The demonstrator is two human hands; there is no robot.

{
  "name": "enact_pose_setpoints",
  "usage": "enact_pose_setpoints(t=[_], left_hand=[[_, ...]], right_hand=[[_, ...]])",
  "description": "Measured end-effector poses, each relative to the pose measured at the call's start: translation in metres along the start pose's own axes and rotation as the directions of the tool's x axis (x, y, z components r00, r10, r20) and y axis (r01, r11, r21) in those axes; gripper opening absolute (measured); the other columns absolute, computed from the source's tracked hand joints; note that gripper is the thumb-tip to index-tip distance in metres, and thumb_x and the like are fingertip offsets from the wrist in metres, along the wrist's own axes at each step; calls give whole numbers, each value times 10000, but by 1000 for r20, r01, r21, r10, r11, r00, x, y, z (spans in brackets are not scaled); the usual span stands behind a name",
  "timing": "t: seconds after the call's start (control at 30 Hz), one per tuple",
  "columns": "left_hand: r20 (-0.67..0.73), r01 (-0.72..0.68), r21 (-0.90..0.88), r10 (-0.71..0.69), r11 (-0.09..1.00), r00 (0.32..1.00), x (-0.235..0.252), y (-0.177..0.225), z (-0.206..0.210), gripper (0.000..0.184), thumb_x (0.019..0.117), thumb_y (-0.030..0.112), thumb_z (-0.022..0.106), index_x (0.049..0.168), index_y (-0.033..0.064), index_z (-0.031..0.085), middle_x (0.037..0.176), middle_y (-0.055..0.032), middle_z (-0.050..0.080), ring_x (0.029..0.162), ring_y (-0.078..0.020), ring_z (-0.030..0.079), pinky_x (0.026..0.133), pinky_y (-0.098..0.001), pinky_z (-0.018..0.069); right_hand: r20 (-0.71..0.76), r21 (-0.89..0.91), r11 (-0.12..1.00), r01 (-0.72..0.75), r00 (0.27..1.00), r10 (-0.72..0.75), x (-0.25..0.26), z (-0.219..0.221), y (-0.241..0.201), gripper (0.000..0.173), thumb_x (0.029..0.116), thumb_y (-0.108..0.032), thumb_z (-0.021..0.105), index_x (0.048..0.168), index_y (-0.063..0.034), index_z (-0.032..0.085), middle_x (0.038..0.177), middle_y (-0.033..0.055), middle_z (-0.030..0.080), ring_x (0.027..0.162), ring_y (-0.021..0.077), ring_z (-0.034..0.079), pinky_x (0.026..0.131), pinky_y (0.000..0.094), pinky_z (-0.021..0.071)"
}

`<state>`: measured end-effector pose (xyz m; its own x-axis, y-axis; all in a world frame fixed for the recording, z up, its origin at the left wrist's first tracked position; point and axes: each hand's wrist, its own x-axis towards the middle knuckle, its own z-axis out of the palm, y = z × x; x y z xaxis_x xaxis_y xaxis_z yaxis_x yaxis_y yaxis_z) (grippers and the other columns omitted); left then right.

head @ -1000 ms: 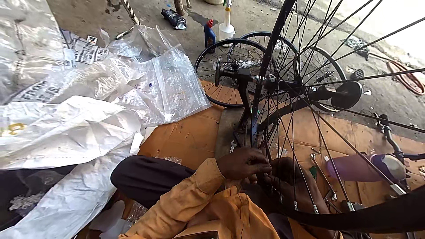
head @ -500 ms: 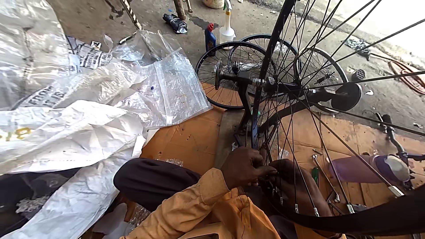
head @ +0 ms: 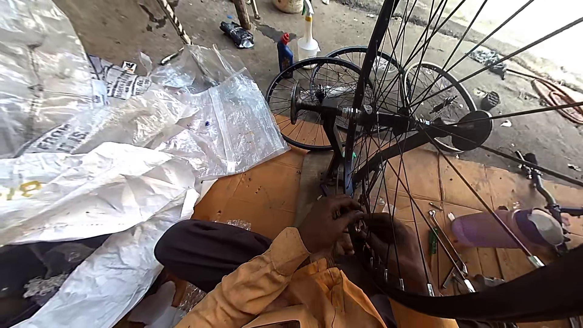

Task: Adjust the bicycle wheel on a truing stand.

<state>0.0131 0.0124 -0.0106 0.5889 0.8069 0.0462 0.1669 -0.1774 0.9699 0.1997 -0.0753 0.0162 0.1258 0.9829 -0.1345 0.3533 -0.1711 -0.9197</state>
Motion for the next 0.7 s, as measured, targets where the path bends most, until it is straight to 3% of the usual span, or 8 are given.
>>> enact_pose_setpoints(t=[0.1, 0.17, 0.27, 0.33, 0.4, 0.47, 0.6, 0.7], left_hand=[[88, -6, 97, -2, 995, 996, 0, -4, -4, 248, 1052, 291, 580, 1091, 116, 751, 997, 16, 699, 833, -81, 649, 749, -293, 566], [217, -85, 158, 49, 984, 975, 4, -8, -8, 316, 1072, 315, 527, 1063, 89, 749, 991, -10, 671, 909, -106, 637, 832, -324, 551], [356, -133, 197, 56, 971, 933, 12, -12, -12, 314, 1030, 365, 605, 1086, 93, 753, 1094, -30, 689, 1060, -138, 635, 960, -372, 530], [341, -105, 225, 23, 969, 940, 16, -13, -12, 287, 989, 367, 670, 1006, 96, 762, 1005, -20, 694, 985, -131, 644, 917, -374, 538], [257, -69, 338, -21, 939, 966, 17, -9, -7, 299, 961, 401, 697, 850, 125, 736, 849, 12, 658, 842, -120, 631, 795, -362, 548], [157, -12, 478, -72, 878, 985, 13, 2, 0, 340, 942, 415, 699, 766, 125, 712, 771, 2, 641, 771, -159, 626, 714, -412, 541], [59, 72, 560, -126, 826, 990, 3, 17, 3, 378, 946, 447, 684, 769, 114, 709, 788, -20, 643, 816, -197, 650, 722, -446, 549], [76, 48, 471, -94, 881, 993, 2, 4, -1, 371, 980, 484, 644, 834, 156, 736, 828, 34, 635, 793, -112, 627, 708, -357, 549]], right_hand=[[25, -38, 994, 104, 994, -104, 0, 0, 2, 252, 811, -85, 791, 1047, -95, 703, 872, -4, 741, 745, 99, 715, 678, 271, 624], [42, -70, 988, 136, 990, -133, 0, -1, 0, 250, 801, -82, 797, 1028, -87, 692, 863, 1, 727, 748, 105, 712, 692, 284, 627], [85, -82, 987, 141, 987, -134, 0, -1, -4, 269, 810, -63, 755, 1068, -102, 687, 888, -8, 731, 782, 100, 715, 721, 280, 626], [98, -58, 980, 192, 978, -186, 1, 0, 3, 261, 836, -59, 730, 1088, -103, 682, 903, -7, 731, 779, 99, 709, 711, 275, 622], [89, -62, 974, 218, 973, -212, 4, 1, 19, 223, 883, -83, 722, 1099, -105, 674, 903, -5, 722, 770, 92, 702, 690, 268, 621], [99, -128, 991, 37, 995, -25, 3, 1, 10, 226, 885, -66, 691, 1094, -150, 684, 906, -21, 723, 791, 94, 696, 728, 297, 610], [92, -148, 989, 1, 996, 13, 3, -3, 44, 250, 906, -227, 729, 1152, -253, 693, 936, -62, 718, 798, 74, 688, 702, 330, 605], [93, -40, 997, -69, 993, 72, 4, -3, 37, 252, 896, -234, 750, 1141, -229, 690, 900, -29, 712, 765, 113, 685, 687, 346, 604]])
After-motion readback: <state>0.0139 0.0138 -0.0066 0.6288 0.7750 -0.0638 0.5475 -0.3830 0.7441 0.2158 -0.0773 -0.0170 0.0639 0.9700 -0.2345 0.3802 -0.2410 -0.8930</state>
